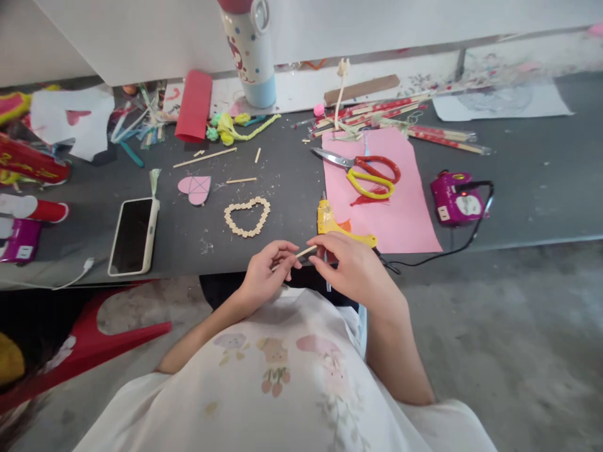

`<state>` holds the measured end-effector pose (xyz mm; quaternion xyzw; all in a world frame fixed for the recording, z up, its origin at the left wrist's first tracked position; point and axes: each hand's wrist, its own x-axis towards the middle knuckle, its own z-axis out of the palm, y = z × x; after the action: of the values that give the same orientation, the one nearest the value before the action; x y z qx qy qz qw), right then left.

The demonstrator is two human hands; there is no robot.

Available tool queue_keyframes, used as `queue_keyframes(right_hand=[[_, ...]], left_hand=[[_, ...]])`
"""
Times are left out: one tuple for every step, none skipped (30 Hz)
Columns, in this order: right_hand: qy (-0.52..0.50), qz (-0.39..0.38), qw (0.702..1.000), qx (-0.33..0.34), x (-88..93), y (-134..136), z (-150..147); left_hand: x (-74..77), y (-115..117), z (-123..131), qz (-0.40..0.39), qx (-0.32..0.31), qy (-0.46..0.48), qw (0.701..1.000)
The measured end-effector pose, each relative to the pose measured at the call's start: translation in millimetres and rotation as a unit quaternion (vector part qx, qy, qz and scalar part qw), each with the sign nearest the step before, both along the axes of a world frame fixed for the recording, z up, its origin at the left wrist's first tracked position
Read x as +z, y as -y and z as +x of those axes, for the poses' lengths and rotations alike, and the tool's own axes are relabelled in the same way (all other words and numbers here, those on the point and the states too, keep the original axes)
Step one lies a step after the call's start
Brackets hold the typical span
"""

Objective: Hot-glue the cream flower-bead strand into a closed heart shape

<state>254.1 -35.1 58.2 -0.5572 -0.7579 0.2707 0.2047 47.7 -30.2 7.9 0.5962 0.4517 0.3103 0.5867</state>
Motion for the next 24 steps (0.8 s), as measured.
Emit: queue_keyframes(right_hand=[[-0.010, -0.003, 1.000, 0.007, -1.7, 0, -1], [-0.016, -0.007, 1.000, 0.014, -3.3, -1, -3], [-0.018, -0.011, 1.000, 0.022, -4.6, -1, -6], [-0.018, -0.014, 0.999, 0.028, -5.6, -2, -8], [-0.017, -0.013, 0.999, 0.036, -6.5, -3, -10], [-0.017, -0.010, 0.999, 0.041, -7.3, -3, -13], [-0.016, -0.006, 0.999, 0.046, -8.1, -4, -15], [-0.016, 0.000, 0.999, 0.048, -8.7, -4, -17], [-0.015, 0.006, 0.999, 0.050, -9.4, -4, -18], [-0.013, 0.012, 0.999, 0.050, -10.0, -4, -19], [-0.010, 0.017, 0.998, 0.052, -10.6, -5, -20], [-0.007, 0.022, 0.998, 0.052, -11.2, -5, -20], [-0.006, 0.027, 0.998, 0.052, -11.8, -5, -21], [-0.004, 0.031, 0.998, 0.052, -12.4, -6, -22], [-0.002, 0.033, 0.998, 0.052, -13.0, -6, -22], [-0.001, 0.035, 0.998, 0.052, -13.5, -7, -23], [0.001, 0.036, 0.998, 0.053, -13.9, -7, -24], [0.001, 0.036, 0.998, 0.056, -14.3, -7, -25], [0.002, 0.037, 0.998, 0.059, -14.6, -8, -26], [0.003, 0.038, 0.997, 0.061, -14.9, -8, -27], [0.003, 0.040, 0.997, 0.063, -15.1, -8, -28], [0.005, 0.041, 0.997, 0.063, -15.4, -8, -28], [0.006, 0.042, 0.997, 0.063, -15.8, -8, -28], [0.008, 0.043, 0.997, 0.063, -16.2, -8, -28]], left_hand=[[-1.7, 3, -2, 0.004, 0.007, 0.002, 1.000], [-2.9, 6, -5, 0.020, 0.011, -0.007, 1.000], [-3.6, 9, -8, 0.048, 0.013, -0.027, 0.998], [-3.7, 10, -11, 0.081, 0.016, -0.051, 0.995], [-3.3, 12, -15, 0.134, 0.014, -0.094, 0.986], [-2.5, 12, -19, 0.175, 0.016, -0.125, 0.977], [-1.4, 12, -24, 0.207, 0.018, -0.146, 0.967], [-0.3, 11, -29, 0.246, 0.022, -0.170, 0.954], [0.9, 10, -34, 0.305, 0.028, -0.210, 0.928], [1.8, 9, -39, 0.359, 0.040, -0.260, 0.896], [2.4, 8, -43, 0.399, 0.060, -0.308, 0.862], [2.5, 6, -47, 0.425, 0.076, -0.353, 0.830], [2.1, 5, -50, 0.439, 0.090, -0.386, 0.806], [1.3, 4, -53, 0.446, 0.100, -0.411, 0.789], [0.1, 3, -55, 0.448, 0.106, -0.430, 0.777], [-1.2, 2, -56, 0.448, 0.108, -0.442, 0.769], [-2.7, 1, -57, 0.447, 0.109, -0.451, 0.765], [-4.1, 0, -57, 0.444, 0.108, -0.457, 0.763], [-5.3, 0, -57, 0.442, 0.108, -0.461, 0.762], [-6.3, 0, -57, 0.439, 0.107, -0.463, 0.763], [-7.0, -1, -57, 0.436, 0.107, -0.463, 0.764], [-7.4, -1, -57, 0.434, 0.107, -0.462, 0.766], [-7.5, -1, -57, 0.432, 0.108, -0.462, 0.767], [-7.4, -1, -57, 0.430, 0.108, -0.462, 0.768]])
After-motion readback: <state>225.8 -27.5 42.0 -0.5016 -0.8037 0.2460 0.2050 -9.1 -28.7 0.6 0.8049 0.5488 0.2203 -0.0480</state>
